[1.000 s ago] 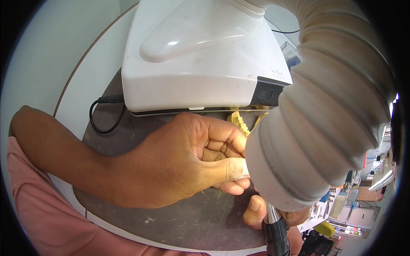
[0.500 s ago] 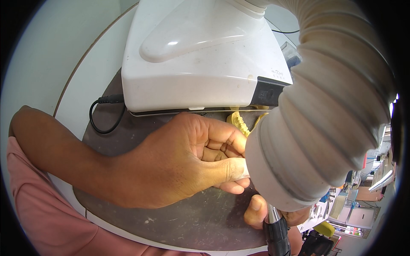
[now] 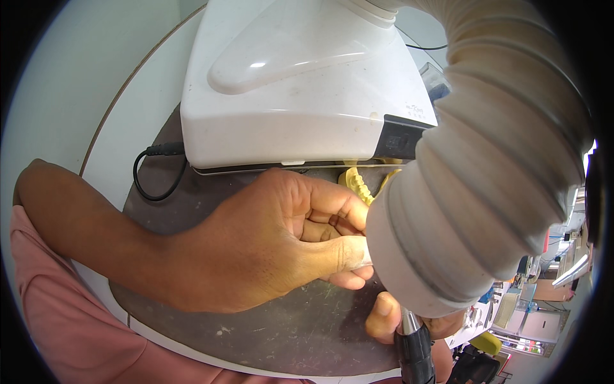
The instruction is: The person shapes a small dental component by hand using a rotary tool, then fits it into a dental model and continues shaping it with a handheld tool.
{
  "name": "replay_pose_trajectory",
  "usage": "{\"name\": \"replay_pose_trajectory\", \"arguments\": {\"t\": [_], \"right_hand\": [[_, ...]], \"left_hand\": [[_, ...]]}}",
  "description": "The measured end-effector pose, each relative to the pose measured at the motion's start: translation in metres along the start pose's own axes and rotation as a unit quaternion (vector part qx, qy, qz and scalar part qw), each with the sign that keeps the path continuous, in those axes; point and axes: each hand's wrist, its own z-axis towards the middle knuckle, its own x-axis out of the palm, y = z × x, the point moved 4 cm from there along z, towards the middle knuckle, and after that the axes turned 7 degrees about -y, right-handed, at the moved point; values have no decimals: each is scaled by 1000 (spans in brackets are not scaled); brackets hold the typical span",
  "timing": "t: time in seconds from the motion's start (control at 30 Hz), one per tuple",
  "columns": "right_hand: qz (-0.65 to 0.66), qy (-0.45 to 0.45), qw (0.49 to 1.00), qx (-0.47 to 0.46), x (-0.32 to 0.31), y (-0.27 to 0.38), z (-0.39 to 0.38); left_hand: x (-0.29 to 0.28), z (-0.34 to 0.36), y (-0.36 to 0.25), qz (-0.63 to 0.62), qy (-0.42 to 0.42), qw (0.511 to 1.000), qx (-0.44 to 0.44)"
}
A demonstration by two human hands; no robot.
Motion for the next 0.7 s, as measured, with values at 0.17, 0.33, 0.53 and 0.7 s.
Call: {"name": "replay_pose_trajectory", "arguments": {"t": [0.17,0.33,0.53,0.7], "right_hand": [[0,-2,1000,-5,-1,1,-1],[-11,-4,1000,-9,2,-2,2],[-3,-2,1000,-11,6,-8,-1],[-8,-1,1000,-15,7,-8,-2]], "left_hand": [[13,-8,-25,54,-30,998,-17],[1,7,4,-7,37,999,39],[19,-4,-28,49,-15,999,-11],[9,0,-6,15,-8,1000,-4]]}}
